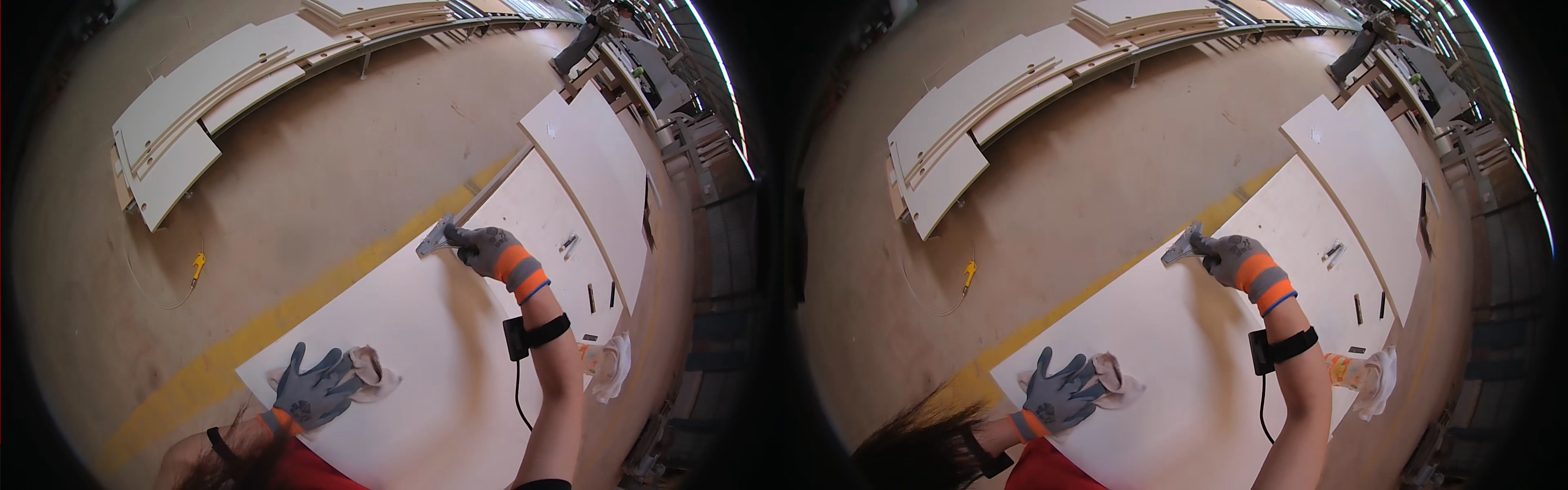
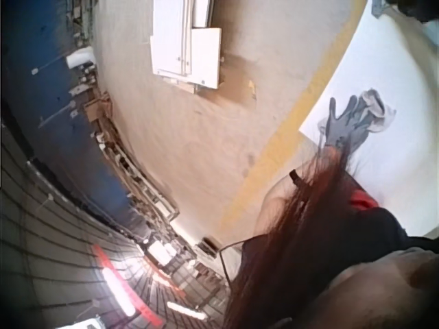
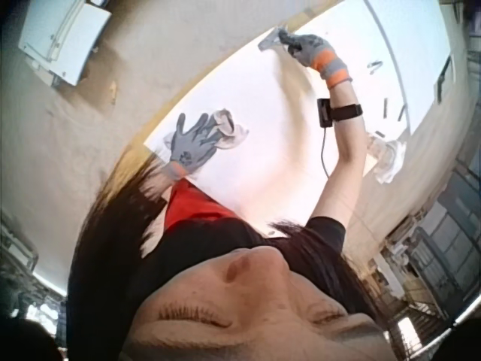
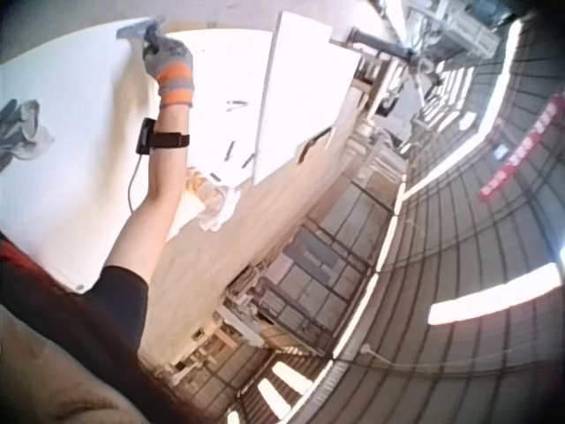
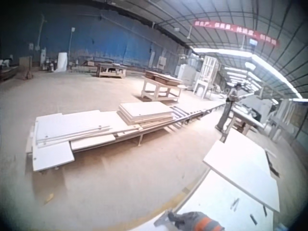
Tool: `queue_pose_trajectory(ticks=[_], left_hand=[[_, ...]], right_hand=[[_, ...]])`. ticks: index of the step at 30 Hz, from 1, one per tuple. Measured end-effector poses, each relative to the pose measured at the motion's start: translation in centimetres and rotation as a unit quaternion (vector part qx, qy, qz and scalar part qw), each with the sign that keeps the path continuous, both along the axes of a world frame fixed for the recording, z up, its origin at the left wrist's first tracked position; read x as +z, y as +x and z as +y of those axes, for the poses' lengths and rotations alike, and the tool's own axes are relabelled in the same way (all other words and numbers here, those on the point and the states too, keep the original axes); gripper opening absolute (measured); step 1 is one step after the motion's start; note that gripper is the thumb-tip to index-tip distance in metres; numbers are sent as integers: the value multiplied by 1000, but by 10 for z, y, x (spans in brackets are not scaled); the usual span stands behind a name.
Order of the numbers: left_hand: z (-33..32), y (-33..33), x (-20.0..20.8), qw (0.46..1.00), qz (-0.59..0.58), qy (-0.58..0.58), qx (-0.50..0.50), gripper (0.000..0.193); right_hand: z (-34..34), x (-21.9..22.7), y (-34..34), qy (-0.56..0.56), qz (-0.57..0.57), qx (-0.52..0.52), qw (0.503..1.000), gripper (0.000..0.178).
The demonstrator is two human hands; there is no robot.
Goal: Cleaning white furniture panels using a scraper and cloth with liquid cleaning agent.
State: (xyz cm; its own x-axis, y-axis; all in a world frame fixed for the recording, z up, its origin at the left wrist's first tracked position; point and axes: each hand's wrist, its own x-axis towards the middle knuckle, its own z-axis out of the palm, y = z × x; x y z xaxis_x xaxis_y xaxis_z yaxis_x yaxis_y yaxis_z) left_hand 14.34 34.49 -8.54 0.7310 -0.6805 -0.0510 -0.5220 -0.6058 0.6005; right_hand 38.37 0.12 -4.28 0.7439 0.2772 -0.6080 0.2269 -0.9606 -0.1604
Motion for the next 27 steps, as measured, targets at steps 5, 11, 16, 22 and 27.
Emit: queue_pose_trajectory(ticks=[5,11,16,22,27], left_hand=[[-26,13,-2,1000,-16,-4,23,40],[-157,89,-21,982,-62,70,163,54],[-280,69,19,958,-70,184,206,58],[-433,-120,102,998,-37,55,-20,61],[-439,-329,146,894,-49,-126,-426,48]], right_hand=[[-3,10,-111,164,-115,-123,972,50],[-28,105,-322,159,-111,-386,902,50],[-47,183,-529,170,-188,-679,689,52],[-14,251,-713,96,-283,-803,516,57],[0,275,-819,101,-336,-839,415,62]])
